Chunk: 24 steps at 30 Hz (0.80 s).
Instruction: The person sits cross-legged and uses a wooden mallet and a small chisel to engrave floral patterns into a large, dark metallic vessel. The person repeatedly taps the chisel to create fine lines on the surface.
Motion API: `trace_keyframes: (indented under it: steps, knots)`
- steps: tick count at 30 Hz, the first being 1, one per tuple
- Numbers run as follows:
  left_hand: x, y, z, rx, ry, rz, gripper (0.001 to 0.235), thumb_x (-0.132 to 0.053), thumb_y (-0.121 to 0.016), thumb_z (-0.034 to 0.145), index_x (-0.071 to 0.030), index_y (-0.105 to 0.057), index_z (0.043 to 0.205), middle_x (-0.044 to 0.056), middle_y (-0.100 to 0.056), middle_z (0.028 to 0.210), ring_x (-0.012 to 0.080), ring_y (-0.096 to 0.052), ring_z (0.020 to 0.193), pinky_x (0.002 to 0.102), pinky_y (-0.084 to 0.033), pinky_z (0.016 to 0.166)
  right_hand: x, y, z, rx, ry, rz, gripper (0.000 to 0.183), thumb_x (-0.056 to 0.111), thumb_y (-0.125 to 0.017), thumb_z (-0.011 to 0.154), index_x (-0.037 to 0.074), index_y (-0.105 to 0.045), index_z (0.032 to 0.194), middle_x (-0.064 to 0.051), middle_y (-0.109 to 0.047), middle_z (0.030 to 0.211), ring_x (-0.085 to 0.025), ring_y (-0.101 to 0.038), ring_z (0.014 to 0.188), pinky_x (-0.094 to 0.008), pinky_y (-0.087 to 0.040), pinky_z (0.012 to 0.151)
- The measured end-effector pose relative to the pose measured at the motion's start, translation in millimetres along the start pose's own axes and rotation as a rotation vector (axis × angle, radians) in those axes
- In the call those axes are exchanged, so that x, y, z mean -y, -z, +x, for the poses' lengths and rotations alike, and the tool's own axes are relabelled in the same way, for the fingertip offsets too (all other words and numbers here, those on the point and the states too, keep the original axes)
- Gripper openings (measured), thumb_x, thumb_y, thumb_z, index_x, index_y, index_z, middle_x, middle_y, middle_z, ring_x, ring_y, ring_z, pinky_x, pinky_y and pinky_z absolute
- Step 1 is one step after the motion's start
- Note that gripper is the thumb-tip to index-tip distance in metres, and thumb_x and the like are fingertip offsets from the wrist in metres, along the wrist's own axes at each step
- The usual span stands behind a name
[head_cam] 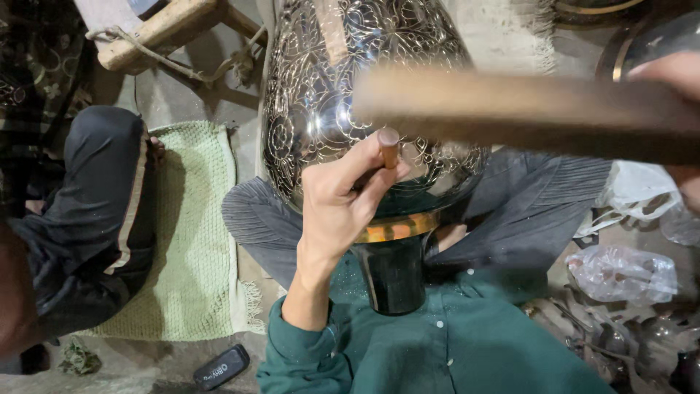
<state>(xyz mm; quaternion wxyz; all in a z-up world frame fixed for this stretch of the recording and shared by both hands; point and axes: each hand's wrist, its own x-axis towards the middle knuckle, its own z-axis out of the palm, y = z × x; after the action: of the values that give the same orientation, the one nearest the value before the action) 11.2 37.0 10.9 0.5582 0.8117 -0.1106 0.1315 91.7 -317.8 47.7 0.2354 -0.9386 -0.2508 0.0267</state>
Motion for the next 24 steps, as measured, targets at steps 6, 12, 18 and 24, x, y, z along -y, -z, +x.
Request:
trace_keyframes:
  steps: [6,12,18,24]
  knots:
    - [0.6,-5.7,1.4,-0.107,0.074,-0.059,0.028,0.0,-0.075,0.098,-0.005,-0.064,0.124,0.005,-0.077,0.09,0.0033,-0.069,0.073,0.019,-0.056,0.065,-6.4,-7.3,-8.5,0.022,-0.046,-0.036,0.065,-0.009,-0.075,0.074,-0.001,-0.06,0.136,-0.019,-0.069,0.1,-0.028,-0.069,0.09,-0.037,-0.056,0.078]
    - [1.8,-8.9,10.6,-0.12,0.077,0.023,0.045,-0.004,-0.08,0.095,-0.006,-0.061,0.136,0.005,-0.079,0.093,0.0042,-0.072,0.075,0.021,-0.058,0.068,3.6,-12.5,-7.0,0.193,-0.167,-0.419,0.071,-0.01,-0.076,0.07,0.002,-0.061,0.139,-0.017,-0.069,0.1,-0.027,-0.069,0.09,-0.036,-0.056,0.077]
    - [1.8,-8.7,8.5,-0.106,0.083,0.024,0.045,-0.002,-0.079,0.098,-0.006,-0.062,0.139,0.006,-0.08,0.097,0.0057,-0.075,0.08,0.021,-0.059,0.072,-8.0,-13.6,14.4,0.047,0.016,-0.124,0.064,-0.011,-0.071,0.075,0.001,-0.062,0.137,-0.017,-0.068,0.099,-0.026,-0.069,0.089,-0.035,-0.055,0.076]
    - [-2.8,-10.7,8.1,-0.097,0.055,-0.002,0.044,0.002,-0.076,0.097,-0.005,-0.062,0.138,0.007,-0.08,0.099,0.0066,-0.076,0.082,0.021,-0.06,0.073,-22.9,-13.0,31.3,0.03,0.027,0.0,0.057,-0.009,-0.07,0.081,0.0,-0.062,0.137,-0.016,-0.068,0.099,-0.024,-0.068,0.087,-0.034,-0.055,0.076]
